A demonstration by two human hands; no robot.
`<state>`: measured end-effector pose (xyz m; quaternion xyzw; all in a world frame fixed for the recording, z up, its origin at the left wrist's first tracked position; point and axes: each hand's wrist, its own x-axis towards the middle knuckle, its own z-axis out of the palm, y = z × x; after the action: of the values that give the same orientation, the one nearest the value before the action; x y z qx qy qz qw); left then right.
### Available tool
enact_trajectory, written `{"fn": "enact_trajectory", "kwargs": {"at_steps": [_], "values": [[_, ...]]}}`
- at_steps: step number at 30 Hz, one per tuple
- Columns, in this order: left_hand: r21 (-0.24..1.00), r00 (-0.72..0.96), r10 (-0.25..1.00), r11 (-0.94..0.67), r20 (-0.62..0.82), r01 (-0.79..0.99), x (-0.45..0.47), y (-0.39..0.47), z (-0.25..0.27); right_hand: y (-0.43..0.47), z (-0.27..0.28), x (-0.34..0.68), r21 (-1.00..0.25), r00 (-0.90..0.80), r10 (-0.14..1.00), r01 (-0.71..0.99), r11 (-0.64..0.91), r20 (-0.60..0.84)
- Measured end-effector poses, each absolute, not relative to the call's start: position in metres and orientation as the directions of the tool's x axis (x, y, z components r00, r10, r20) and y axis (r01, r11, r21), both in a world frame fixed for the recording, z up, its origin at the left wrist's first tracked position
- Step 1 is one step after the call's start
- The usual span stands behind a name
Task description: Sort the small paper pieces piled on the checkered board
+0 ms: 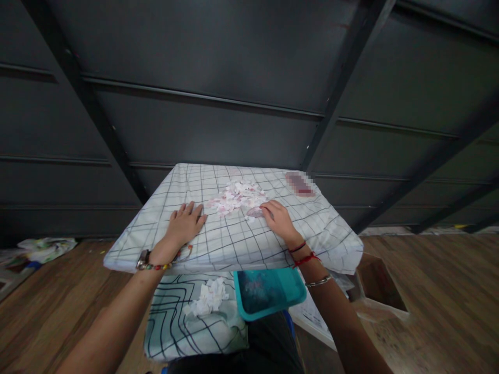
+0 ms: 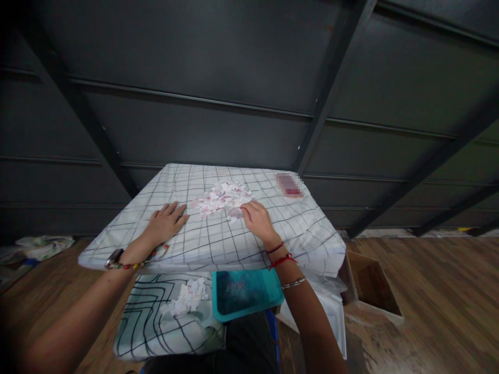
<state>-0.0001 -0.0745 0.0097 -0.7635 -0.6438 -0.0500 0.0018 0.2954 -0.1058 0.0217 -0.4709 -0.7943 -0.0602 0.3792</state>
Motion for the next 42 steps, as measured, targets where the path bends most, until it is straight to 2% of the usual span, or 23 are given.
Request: {"fn": "enact_trajectory", "kwargs": {"at_steps": [6, 13, 21, 28, 33, 38, 42], "values": [[0.073, 0.169, 0.983, -0.174, 0.076, 0.982, -0.0005, -0.0741, 0.0100, -0.1038, 0.0202, 0.2948, -0.205, -0.365, 0.685, 0.773, 0.601, 0.631], [0.085, 0.171, 0.982, -0.177, 0.075, 0.981, -0.0003, -0.0735, 0.0099, -0.1082, 0.0233, 0.2962, -0.241, -0.289, 0.705, 0.800, 0.550, 0.647], [0.061, 0.166, 0.983, -0.170, 0.075, 0.983, -0.0007, -0.0732, 0.0092, -0.1004, 0.0177, 0.2943, -0.215, -0.327, 0.701, 0.796, 0.566, 0.634], [0.062, 0.161, 0.984, -0.166, 0.072, 0.984, 0.0004, -0.0742, 0.0110, -0.1019, 0.0182, 0.2952, -0.234, -0.259, 0.705, 0.821, 0.521, 0.660], [0.064, 0.164, 0.984, -0.168, 0.065, 0.984, 0.0010, -0.0755, 0.0126, -0.1026, 0.0187, 0.2950, -0.192, -0.294, 0.696, 0.826, 0.530, 0.655], [0.073, 0.165, 0.984, -0.170, 0.072, 0.983, 0.0011, -0.0757, 0.0128, -0.0996, 0.0171, 0.2963, -0.216, -0.220, 0.705, 0.854, 0.474, 0.674], [0.070, 0.165, 0.984, -0.169, 0.064, 0.983, 0.0014, -0.0759, 0.0136, -0.1001, 0.0166, 0.2964, -0.217, -0.261, 0.701, 0.830, 0.514, 0.664]]}}
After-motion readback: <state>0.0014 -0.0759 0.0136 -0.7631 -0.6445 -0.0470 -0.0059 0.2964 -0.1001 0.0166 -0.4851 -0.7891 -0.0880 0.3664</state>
